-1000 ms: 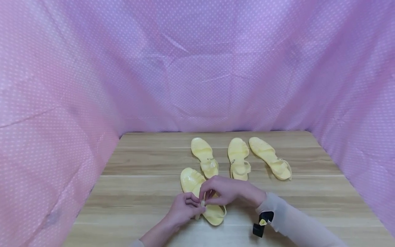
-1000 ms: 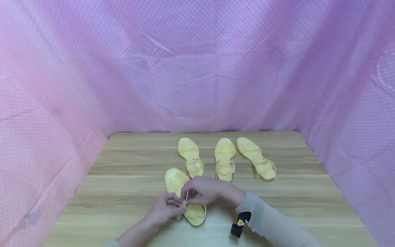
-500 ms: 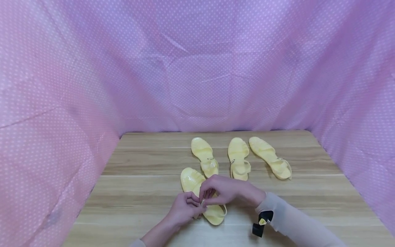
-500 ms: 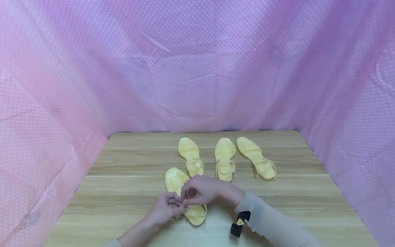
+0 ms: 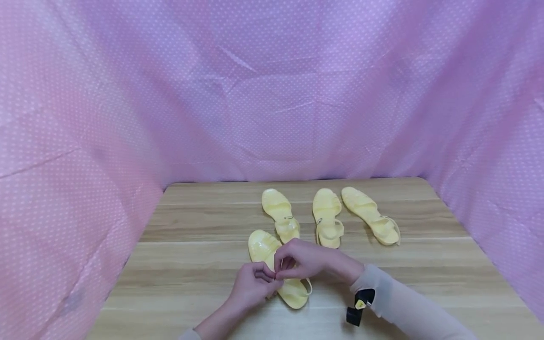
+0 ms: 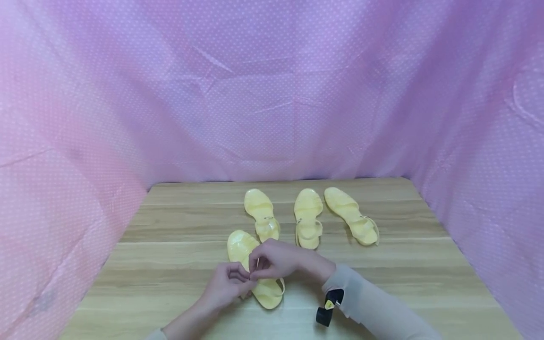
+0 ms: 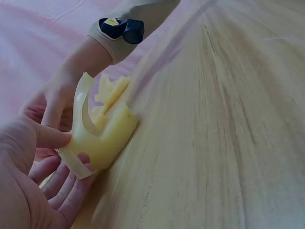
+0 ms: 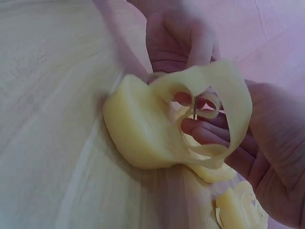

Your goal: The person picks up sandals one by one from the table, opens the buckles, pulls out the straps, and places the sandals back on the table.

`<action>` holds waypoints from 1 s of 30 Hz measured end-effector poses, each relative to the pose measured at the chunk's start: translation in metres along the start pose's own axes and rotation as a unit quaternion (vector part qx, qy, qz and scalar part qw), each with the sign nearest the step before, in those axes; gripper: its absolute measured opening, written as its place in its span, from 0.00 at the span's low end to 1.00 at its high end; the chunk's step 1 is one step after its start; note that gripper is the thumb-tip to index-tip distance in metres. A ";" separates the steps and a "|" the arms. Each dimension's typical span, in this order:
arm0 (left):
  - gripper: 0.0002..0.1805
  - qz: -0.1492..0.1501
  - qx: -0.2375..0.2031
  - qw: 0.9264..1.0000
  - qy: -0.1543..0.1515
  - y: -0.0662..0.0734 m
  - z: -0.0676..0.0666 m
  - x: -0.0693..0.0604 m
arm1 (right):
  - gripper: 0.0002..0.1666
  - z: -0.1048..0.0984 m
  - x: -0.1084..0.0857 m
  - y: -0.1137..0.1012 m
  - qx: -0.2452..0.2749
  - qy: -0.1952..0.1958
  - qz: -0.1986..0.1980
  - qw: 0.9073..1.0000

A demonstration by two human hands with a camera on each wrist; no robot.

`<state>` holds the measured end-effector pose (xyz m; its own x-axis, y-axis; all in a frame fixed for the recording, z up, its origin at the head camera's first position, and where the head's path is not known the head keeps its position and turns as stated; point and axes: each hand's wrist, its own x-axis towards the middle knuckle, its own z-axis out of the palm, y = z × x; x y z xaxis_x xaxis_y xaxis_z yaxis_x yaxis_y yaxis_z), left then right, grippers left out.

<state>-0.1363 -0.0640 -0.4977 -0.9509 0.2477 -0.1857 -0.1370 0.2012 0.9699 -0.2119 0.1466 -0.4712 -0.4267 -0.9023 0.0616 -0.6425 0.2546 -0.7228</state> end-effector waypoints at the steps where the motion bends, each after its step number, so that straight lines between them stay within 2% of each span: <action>1: 0.11 0.003 -0.004 1.000 0.000 0.000 0.000 0.000 | 0.01 0.001 0.001 0.001 0.002 0.001 0.004 1.000; 7: 0.10 0.013 -0.028 0.999 -0.011 -0.002 0.001 0.000 | 0.03 0.001 0.000 0.004 0.030 0.000 0.031 0.999; 15: 0.12 0.003 -0.019 0.999 -0.028 -0.004 -0.003 0.002 | 0.02 0.003 0.001 0.004 0.006 0.008 -0.007 1.000; 22: 0.11 -0.001 -0.020 0.999 -0.036 -0.006 -0.002 0.002 | 0.04 0.002 0.001 0.001 0.021 0.008 0.010 1.000; 30: 0.11 0.007 -0.026 0.999 -0.036 -0.007 -0.003 0.002 | 0.01 0.004 0.005 0.005 -0.013 0.019 -0.030 0.999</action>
<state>-0.1379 -0.0678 -0.5048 -0.9306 0.3178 -0.1819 -0.1405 0.1488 0.9788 -0.2148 0.1418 -0.4776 -0.4108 -0.9025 0.1296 -0.6828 0.2104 -0.6996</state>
